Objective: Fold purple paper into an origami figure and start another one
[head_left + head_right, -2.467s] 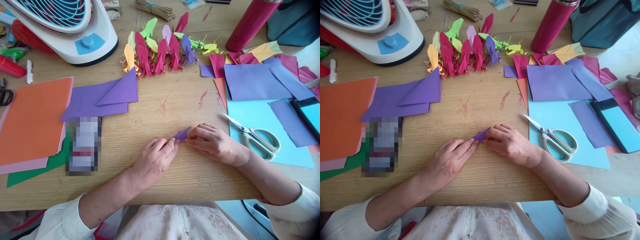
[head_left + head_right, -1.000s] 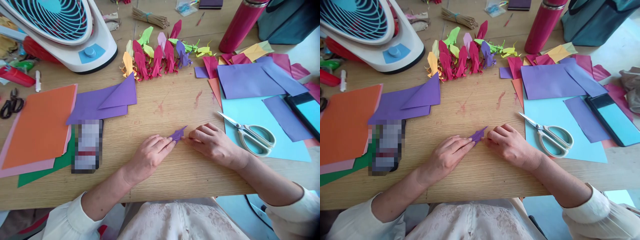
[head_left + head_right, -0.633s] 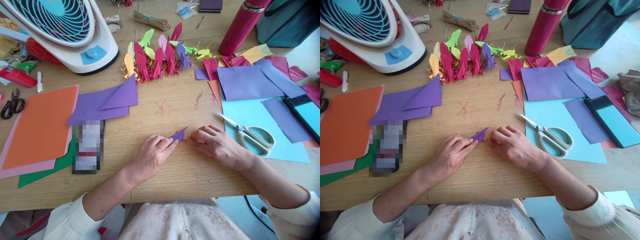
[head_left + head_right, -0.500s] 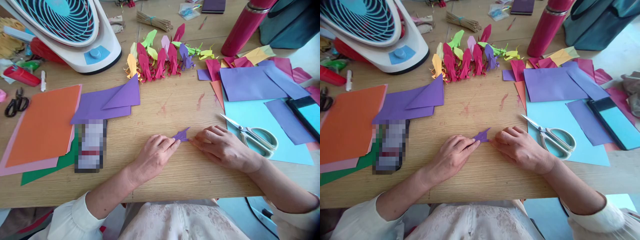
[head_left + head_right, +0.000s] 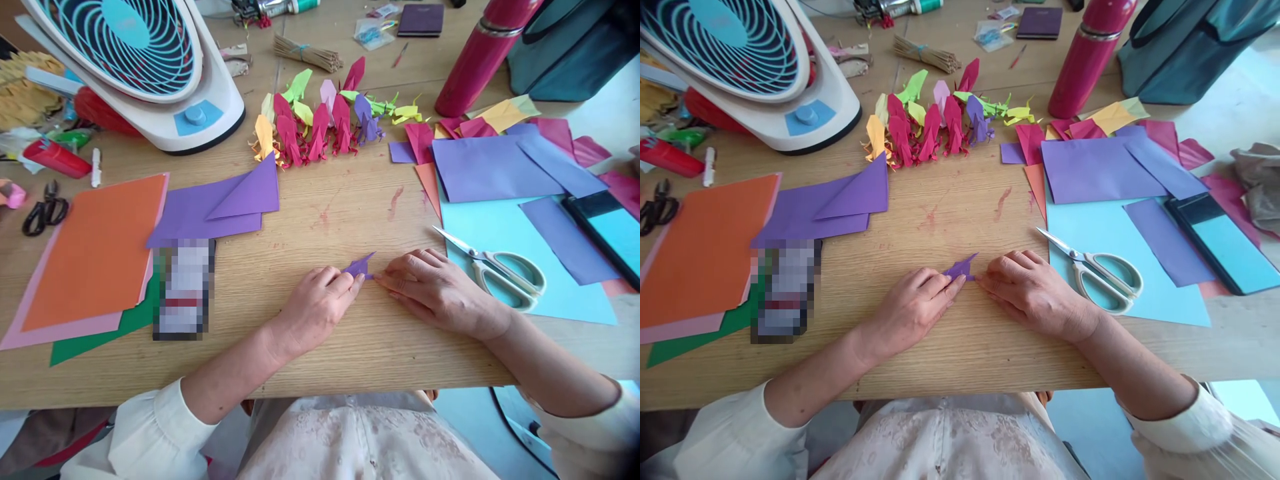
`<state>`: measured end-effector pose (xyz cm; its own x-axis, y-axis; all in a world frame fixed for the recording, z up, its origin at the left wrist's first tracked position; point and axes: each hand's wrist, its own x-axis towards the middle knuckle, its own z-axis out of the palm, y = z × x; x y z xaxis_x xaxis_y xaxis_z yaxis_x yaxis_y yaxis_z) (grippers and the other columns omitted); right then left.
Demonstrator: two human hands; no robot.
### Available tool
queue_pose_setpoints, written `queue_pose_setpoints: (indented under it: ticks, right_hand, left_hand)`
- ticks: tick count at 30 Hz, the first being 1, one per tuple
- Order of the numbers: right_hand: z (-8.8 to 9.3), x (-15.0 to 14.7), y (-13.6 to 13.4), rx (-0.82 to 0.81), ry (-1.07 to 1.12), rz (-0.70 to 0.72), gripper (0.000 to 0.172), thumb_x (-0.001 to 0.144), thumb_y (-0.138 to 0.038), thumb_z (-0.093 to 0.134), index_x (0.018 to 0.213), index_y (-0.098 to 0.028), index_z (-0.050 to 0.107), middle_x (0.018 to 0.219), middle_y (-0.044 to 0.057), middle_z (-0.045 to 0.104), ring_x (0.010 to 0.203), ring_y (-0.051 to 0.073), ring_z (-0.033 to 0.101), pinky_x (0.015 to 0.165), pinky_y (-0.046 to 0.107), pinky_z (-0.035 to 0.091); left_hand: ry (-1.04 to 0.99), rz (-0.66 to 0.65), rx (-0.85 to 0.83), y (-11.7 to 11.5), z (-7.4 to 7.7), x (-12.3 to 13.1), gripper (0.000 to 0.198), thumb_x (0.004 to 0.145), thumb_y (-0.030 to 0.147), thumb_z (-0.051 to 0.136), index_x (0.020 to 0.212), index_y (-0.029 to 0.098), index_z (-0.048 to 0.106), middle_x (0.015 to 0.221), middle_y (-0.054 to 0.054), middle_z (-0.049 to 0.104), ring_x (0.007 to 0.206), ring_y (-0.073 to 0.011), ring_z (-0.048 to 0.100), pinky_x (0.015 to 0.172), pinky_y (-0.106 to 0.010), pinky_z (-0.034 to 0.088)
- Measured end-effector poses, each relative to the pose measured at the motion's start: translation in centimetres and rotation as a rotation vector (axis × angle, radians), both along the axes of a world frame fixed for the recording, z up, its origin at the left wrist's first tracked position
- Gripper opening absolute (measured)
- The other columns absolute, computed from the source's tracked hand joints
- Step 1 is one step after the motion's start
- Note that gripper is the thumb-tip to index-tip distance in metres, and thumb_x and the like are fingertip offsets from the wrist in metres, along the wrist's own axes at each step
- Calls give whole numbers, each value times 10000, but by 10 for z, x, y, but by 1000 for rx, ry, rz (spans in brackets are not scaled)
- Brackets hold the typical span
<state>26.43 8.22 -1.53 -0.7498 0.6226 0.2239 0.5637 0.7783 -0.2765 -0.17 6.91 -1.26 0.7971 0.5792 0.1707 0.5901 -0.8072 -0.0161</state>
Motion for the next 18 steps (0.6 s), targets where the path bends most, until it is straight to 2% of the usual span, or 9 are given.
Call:
queue_pose_setpoints:
  ticks: [6,10,14,18]
  right_hand:
    - [-1,2,0,-6,9,-13,380,970,-182,503,1321,-268,621,1108,99,645,962,235,583,846,405,457]
    - [-3,-2,-1,-2,87,-64,298,962,-204,533,1221,-235,676,1086,103,648,958,234,592,849,405,477]
    - [-5,-14,-4,-22,193,-195,201,948,-244,573,1101,-211,700,1028,104,644,917,231,591,826,398,491]
    - [-4,-28,-6,-91,208,-298,155,888,-305,670,1013,-217,696,958,83,625,892,238,580,822,402,483]
  left_hand:
    - [-57,36,-40,1,-4,1,361,975,155,483,1324,134,574,1009,-86,640,928,-222,548,826,-378,488]
    - [-131,45,-33,0,-7,1,353,992,184,473,1326,129,571,1017,-90,651,939,-221,548,832,-383,482]
    - [-224,49,6,3,-11,3,269,1006,185,457,1195,136,643,924,-64,659,874,-195,551,781,-353,472]
    - [-258,79,70,5,-14,6,205,994,170,485,1015,164,688,856,-38,649,817,-183,543,743,-343,456]
